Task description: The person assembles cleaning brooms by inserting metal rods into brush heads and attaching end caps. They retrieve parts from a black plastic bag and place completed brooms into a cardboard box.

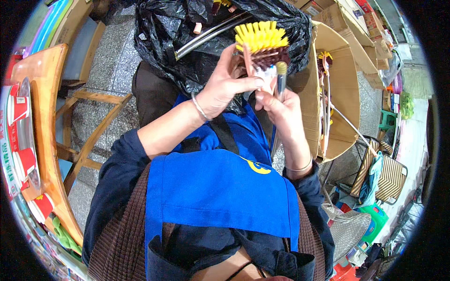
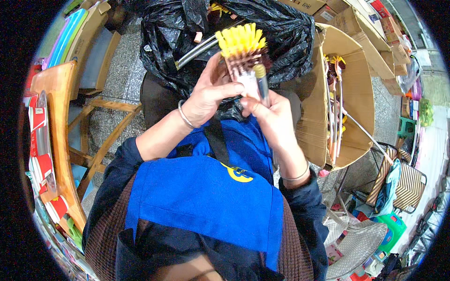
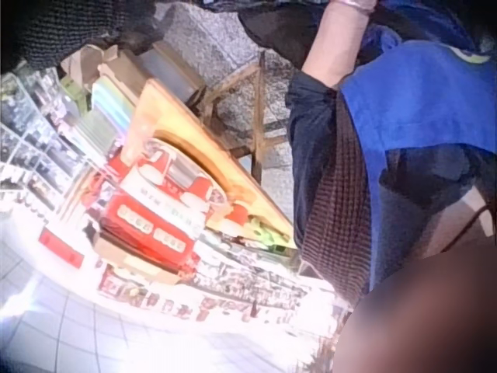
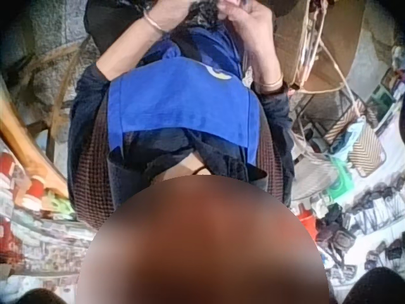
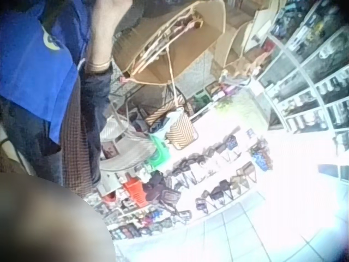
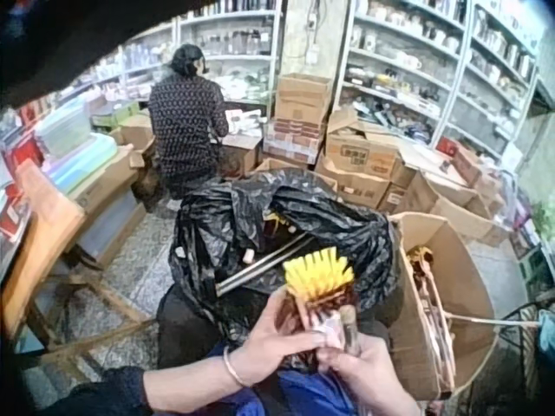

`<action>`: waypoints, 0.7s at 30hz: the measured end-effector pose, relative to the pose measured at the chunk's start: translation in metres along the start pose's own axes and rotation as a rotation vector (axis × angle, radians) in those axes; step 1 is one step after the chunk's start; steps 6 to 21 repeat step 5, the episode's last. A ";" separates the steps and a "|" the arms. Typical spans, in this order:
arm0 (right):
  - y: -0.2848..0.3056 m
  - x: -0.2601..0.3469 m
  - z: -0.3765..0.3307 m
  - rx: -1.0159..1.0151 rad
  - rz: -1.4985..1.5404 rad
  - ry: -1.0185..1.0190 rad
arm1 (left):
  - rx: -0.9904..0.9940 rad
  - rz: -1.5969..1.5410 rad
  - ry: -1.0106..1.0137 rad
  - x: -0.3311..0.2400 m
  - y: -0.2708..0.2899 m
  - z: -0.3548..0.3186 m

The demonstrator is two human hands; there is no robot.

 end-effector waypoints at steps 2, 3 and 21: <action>0.005 0.008 0.001 0.034 0.043 -0.089 | 0.194 -0.066 0.253 -0.001 0.006 -0.003; 0.005 0.009 0.002 0.053 0.054 -0.111 | 0.332 -0.118 0.388 -0.001 0.008 -0.004; 0.001 0.004 0.006 0.110 0.122 -0.105 | 0.465 -0.162 0.521 0.000 0.012 -0.007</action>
Point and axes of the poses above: each hand's wrist, its own z-axis towards the middle knuckle, its own y-axis out of the back of the hand, x = y × z, the point moved 1 cm from there along z, towards the middle knuckle, and after that the axes turned 12 degrees about z, right-handed, at the moved point
